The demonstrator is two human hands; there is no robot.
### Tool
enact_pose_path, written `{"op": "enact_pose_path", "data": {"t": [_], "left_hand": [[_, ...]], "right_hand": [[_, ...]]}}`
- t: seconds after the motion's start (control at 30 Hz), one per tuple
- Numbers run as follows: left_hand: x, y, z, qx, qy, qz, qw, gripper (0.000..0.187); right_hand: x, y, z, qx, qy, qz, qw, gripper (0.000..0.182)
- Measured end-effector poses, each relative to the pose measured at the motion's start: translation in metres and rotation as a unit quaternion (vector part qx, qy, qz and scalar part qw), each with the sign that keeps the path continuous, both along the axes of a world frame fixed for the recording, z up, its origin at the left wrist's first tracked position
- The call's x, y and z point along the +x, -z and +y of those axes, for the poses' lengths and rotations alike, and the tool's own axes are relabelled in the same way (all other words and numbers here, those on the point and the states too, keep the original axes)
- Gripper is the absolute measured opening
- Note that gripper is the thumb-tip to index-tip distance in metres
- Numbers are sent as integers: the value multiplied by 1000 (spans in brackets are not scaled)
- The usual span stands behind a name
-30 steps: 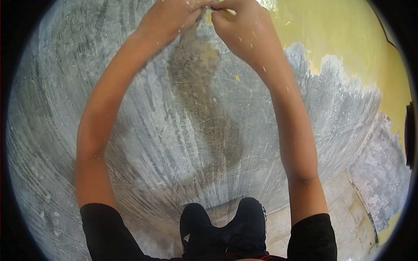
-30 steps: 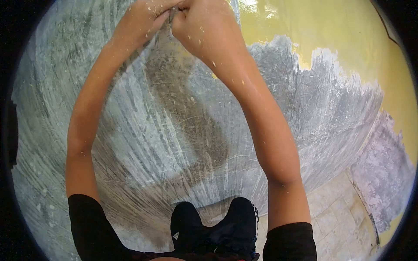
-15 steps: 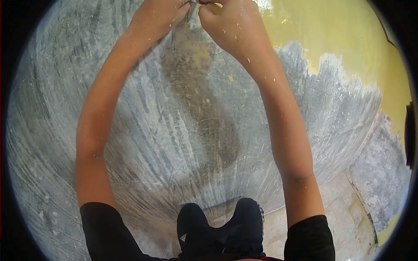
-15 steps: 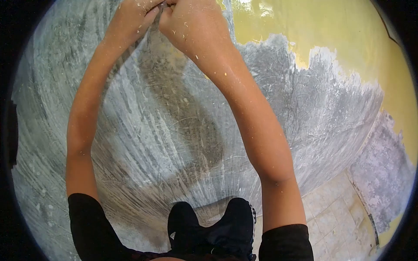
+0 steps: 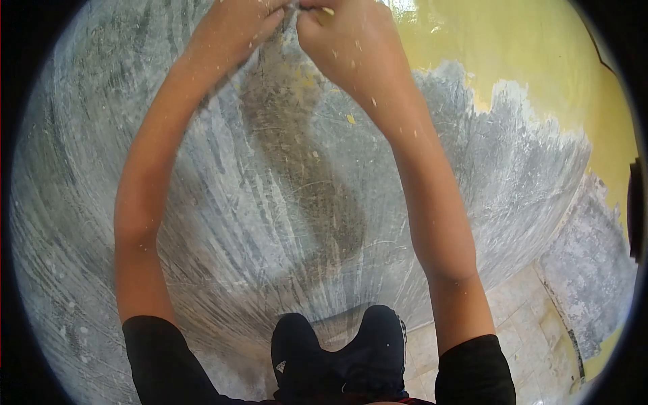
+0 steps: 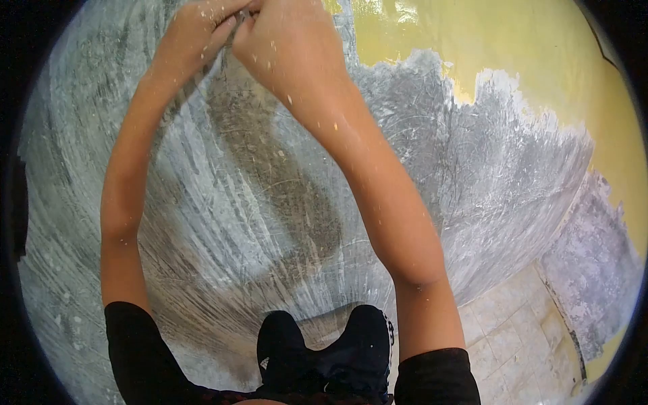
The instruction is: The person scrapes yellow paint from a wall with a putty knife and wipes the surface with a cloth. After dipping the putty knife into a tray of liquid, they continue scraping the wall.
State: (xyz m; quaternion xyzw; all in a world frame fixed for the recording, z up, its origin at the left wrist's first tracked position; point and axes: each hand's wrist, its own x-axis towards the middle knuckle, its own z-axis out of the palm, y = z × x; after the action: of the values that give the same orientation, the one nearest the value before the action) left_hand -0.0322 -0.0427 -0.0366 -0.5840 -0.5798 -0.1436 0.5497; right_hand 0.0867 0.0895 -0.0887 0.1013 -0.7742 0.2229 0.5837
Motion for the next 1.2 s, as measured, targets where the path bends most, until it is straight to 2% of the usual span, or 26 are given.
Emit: {"op": "enact_pose_path", "data": {"t": [0.07, 0.13, 0.2, 0.27, 0.3, 0.4, 0.47, 0.5, 0.6, 0.67, 0.73, 0.8, 0.87, 0.9, 0.97, 1.0, 1.07, 1.13, 1.2], "left_hand": [[-11, 10, 1, -25, 86, 44, 995, 19], [-19, 6, 1, -25, 82, 67, 994, 19], [-18, -3, -3, -26, 79, 96, 992, 19], [-9, -12, -6, -26, 7, 25, 999, 21], [-8, -12, -7, -25, 7, 27, 999, 21], [-15, -4, -8, -33, -7, 60, 998, 22], [-33, 1, -3, 6, 94, 122, 988, 19], [-31, 0, -5, 4, 93, 123, 988, 19], [-21, -9, -11, -9, 57, 95, 994, 23], [-8, -13, -12, -22, 30, -4, 999, 28], [-2, -7, -12, -31, 2, 2, 1000, 27], [-5, -4, -12, -40, -27, 11, 999, 26], [-20, 6, -8, -17, 98, 135, 986, 22], [-21, 4, -8, -18, 98, 135, 986, 22], [-20, -6, -9, -46, 56, 77, 994, 25], [-15, -10, -10, -47, 55, 76, 994, 25], [-5, -23, -10, -46, -32, -18, 998, 31], [-26, -20, -9, -44, -48, 20, 998, 34], [-40, -8, -6, -40, -65, 58, 995, 39]], "right_hand": [[-6, 10, 2, -3, 18, -2, 1000, 29], [-15, 14, -1, -5, 33, -8, 999, 29], [-21, 6, -3, 5, 19, 50, 999, 28], [-22, 2, -6, 11, 17, 78, 997, 28], [-22, -1, -7, 18, 18, 107, 994, 28], [-31, 14, -5, 31, 76, 79, 994, 32], [-35, 18, -7, 32, 76, 87, 993, 32], [-34, 19, -10, 29, 75, 92, 993, 32], [-28, 8, -19, 46, 93, 79, 991, 31], [-23, 0, -19, 29, 69, 76, 994, 29], [-23, 2, -17, 16, 45, 77, 996, 29], [-27, 19, -14, 35, 73, 112, 990, 27], [-32, 28, -12, 32, 83, 108, 990, 27], [-32, 29, -14, 24, 94, 103, 990, 26], [-28, 18, -15, 16, 76, 90, 993, 28], [-27, 12, -15, 5, 59, 75, 995, 34], [-31, 0, -12, 13, 52, 105, 993, 29], [-28, 0, -10, 24, 45, 135, 990, 29], [-23, 19, -11, 15, 77, 97, 992, 26]]}}
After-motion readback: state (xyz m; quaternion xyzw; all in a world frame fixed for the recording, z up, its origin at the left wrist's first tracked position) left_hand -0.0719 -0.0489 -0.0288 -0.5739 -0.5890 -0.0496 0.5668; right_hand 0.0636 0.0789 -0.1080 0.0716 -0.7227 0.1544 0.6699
